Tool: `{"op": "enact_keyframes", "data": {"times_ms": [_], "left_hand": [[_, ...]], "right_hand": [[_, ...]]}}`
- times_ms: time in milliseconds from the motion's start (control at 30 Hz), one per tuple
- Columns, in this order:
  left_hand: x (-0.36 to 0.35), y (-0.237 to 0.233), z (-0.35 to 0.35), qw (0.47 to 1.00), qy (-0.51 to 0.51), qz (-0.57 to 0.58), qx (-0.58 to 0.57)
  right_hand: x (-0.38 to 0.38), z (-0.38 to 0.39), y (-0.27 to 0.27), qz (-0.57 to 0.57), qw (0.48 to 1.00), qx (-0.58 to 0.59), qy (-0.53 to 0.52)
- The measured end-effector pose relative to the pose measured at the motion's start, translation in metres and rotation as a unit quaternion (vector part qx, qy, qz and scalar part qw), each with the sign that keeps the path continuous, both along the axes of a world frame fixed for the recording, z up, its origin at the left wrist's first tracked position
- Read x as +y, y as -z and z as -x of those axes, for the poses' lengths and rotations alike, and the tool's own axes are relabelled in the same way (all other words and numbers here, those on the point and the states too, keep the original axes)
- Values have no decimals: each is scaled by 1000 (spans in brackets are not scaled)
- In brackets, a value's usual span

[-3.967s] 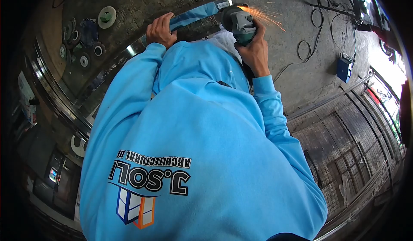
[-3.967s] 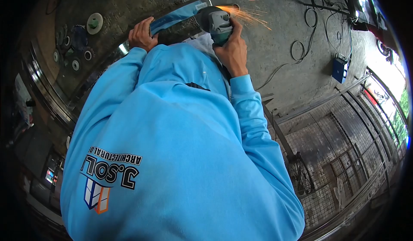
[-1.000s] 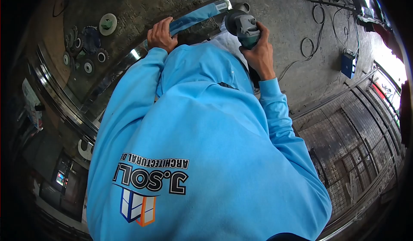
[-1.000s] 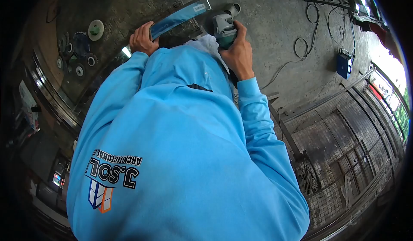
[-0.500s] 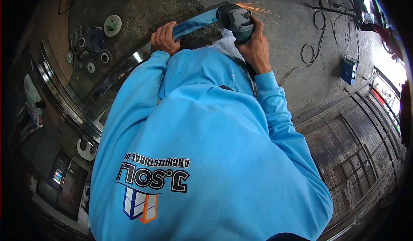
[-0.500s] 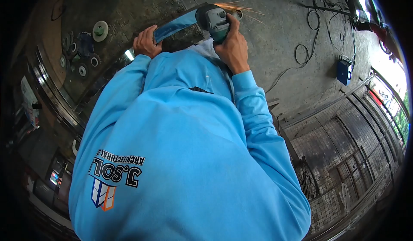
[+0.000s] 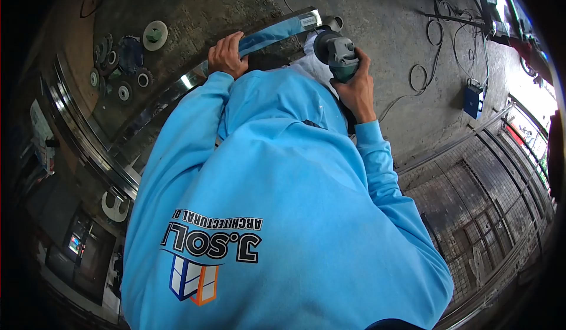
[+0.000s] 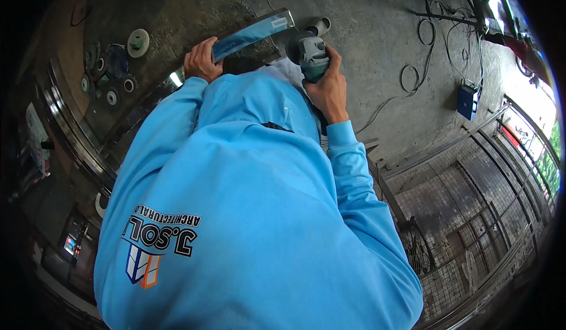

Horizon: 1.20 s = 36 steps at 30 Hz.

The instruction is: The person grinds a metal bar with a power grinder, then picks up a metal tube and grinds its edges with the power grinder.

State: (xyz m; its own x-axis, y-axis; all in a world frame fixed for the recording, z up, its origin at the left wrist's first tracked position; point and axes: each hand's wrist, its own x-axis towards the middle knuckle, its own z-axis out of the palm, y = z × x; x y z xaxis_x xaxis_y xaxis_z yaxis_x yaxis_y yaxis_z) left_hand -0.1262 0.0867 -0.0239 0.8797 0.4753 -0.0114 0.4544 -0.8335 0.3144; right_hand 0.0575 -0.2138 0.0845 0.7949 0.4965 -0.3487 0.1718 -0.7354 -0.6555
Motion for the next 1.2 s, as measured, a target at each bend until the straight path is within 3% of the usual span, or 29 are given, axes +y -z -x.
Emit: {"op": "enact_keyframes", "data": {"times_ms": [500, 700, 767, 1200], "left_hand": [[-6, 2, -1, 1000, 1, -12, -21], [-3, 3, 0, 1000, -6, -5, -25], [-1, 6, 1, 1000, -6, -3, -24], [-7, 7, 0, 999, -5, -6, -35]], "right_hand": [[38, -34, 6, -39, 993, -92, -57], [21, -24, 7, -50, 994, -79, -56], [11, -19, 10, -12, 999, -16, -36], [18, -22, 2, -31, 999, -24, -11]]}}
